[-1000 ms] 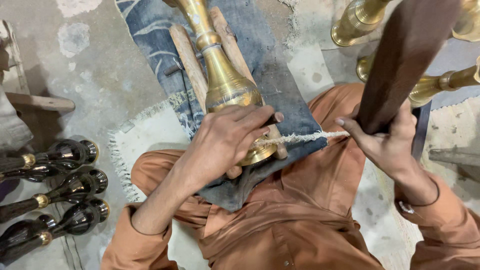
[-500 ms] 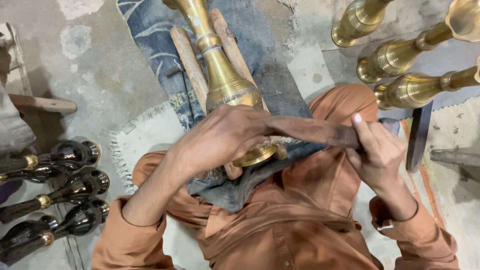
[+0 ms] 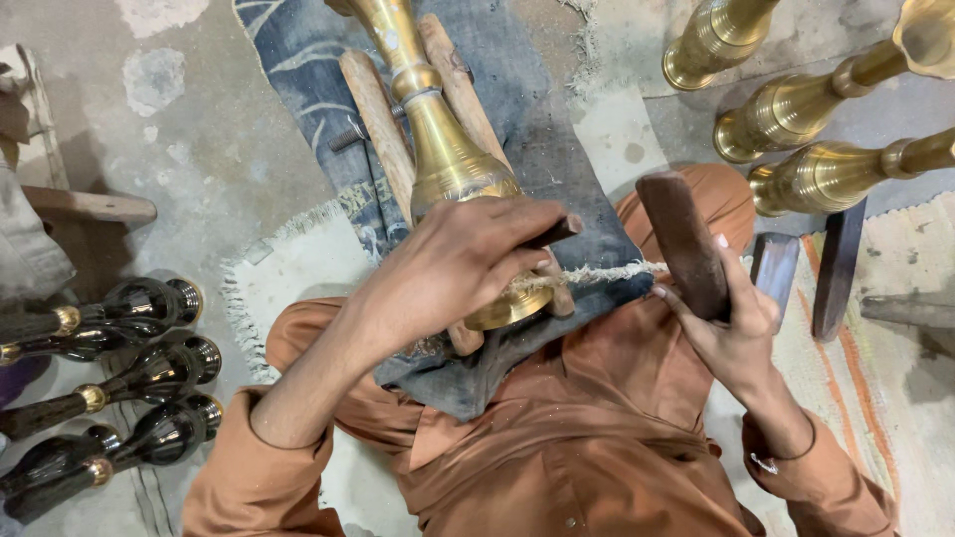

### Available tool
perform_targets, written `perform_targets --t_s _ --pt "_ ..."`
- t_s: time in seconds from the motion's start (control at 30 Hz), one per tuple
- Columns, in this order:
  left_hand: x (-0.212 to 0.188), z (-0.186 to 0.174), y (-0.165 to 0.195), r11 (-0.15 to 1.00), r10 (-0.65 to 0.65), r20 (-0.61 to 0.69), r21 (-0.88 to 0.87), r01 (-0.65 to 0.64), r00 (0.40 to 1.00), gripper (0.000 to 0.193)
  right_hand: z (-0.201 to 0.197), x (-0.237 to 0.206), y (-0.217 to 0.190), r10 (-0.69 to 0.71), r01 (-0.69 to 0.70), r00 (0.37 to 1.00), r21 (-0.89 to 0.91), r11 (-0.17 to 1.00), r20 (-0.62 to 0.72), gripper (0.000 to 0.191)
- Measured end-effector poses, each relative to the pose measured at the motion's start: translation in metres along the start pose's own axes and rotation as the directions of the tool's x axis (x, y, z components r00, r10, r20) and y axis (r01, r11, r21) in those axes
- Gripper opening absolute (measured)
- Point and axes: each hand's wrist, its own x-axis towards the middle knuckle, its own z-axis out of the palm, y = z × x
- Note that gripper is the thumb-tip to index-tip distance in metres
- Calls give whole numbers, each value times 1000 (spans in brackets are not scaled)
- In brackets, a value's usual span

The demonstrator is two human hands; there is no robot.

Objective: The person sits cross-legged on the floor with a brass vase held against a wooden support on their lap. They hold a small chisel against the vase surface and strike it with a wooden mallet, working around the vase to engrave a decorative pattern, repositioning the vase and chisel as they go.

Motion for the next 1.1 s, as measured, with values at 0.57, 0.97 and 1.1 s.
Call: perform_targets --t_s 0.57,0.97,1.1 --pt "4 -4 10 995 -31 69 95 25 997 37 -14 21 7 145 -123 979 149 981 -143 66" --pt "21 -11 4 996 -61 252 -43 75 966 34 7 12 -17 100 -60 992 414 908 -75 42" --pt "23 -14 6 994 -106 358 23 104 928 32 8 13 -24 -165 164 985 -15 986 -54 58"
